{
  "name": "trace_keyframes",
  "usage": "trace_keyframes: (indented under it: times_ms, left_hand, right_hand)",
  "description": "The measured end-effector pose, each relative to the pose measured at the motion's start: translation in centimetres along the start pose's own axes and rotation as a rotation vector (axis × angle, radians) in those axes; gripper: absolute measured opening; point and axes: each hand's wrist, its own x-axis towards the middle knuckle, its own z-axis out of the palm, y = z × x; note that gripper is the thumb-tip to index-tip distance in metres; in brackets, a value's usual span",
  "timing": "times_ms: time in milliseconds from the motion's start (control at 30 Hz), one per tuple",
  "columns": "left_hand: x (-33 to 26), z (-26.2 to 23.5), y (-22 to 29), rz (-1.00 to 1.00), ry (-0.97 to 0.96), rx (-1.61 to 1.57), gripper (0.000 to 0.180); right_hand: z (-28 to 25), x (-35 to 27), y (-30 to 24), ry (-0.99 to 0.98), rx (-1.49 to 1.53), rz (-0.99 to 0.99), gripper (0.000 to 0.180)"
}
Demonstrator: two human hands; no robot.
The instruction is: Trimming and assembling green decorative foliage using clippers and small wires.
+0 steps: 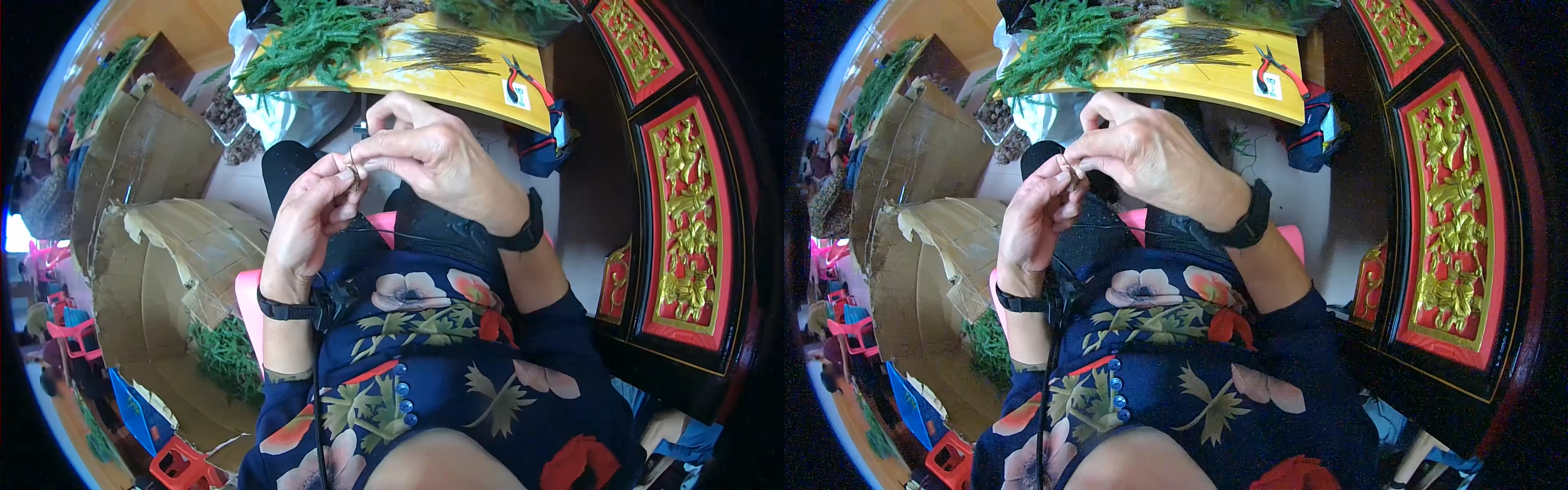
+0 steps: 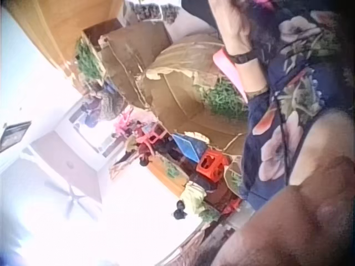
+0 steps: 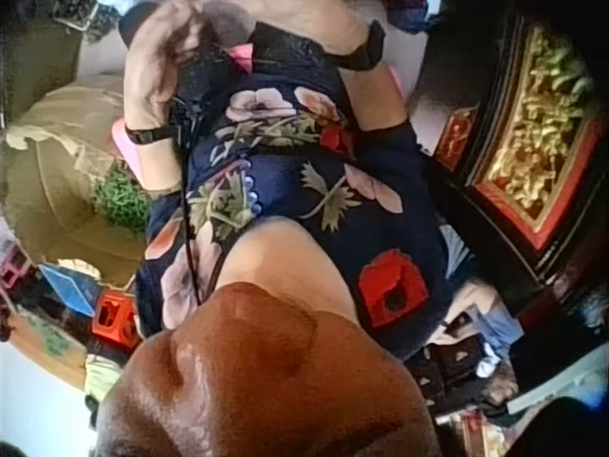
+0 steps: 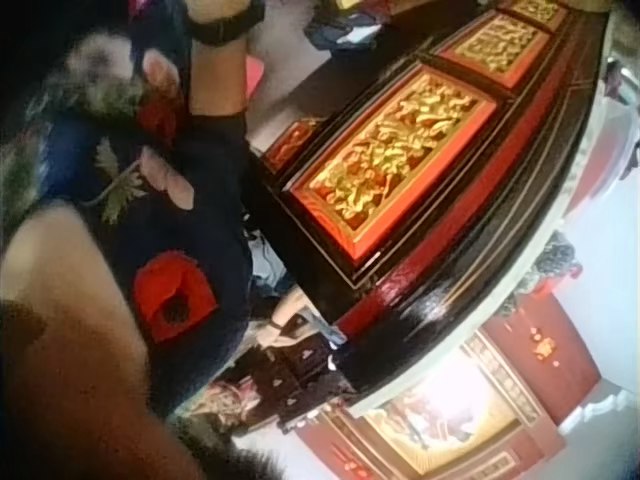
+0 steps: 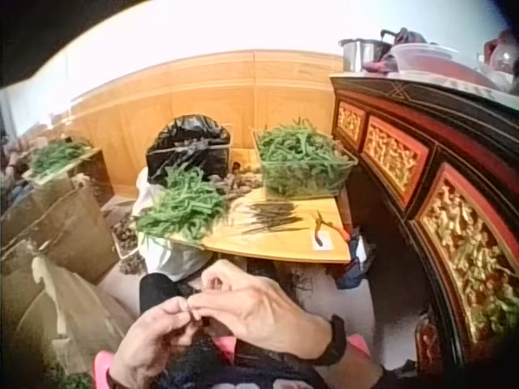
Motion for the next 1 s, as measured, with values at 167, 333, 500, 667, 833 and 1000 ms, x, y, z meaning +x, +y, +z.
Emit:
trace_keyframes:
  times_ms: [167, 333, 500, 667, 833, 1000]
  left_hand:
    - [-0.1, 0.3, 0.0, -0.045, 0.006, -0.048, 0.012]
    - [0.0, -0.2, -0.6, -0.001, 0.024, -0.039, 0.014]
    - [-0.1, 0.4, -0.9, 0.176, 0.113, 0.075, 0.029]
    - [0.4, 1.4, -2.0, 0.482, 0.282, 0.452, 0.041]
    - [0.5, 0.9, -2.5, 0.662, 0.331, 0.853, 0.044]
    - [0.7, 0.7, -1.9, 0.683, 0.316, 0.911, 0.046]
  right_hand:
    - [-0.7, 0.8, 0.2, -0.1, -0.024, -0.05, 0.012]
    - [-0.3, 0.9, 0.5, -0.096, -0.083, -0.116, 0.012]
    - [0.0, 0.5, 0.6, -0.035, -0.173, -0.115, 0.009]
    - [0.9, -0.3, -0.6, -0.006, -0.245, 0.049, 0.007]
    - [1.7, -0.8, -0.7, -0.008, -0.215, 0.353, 0.01]
    - [-0.6, -0.1, -0.8, -0.041, 0.043, 0.336, 0.019]
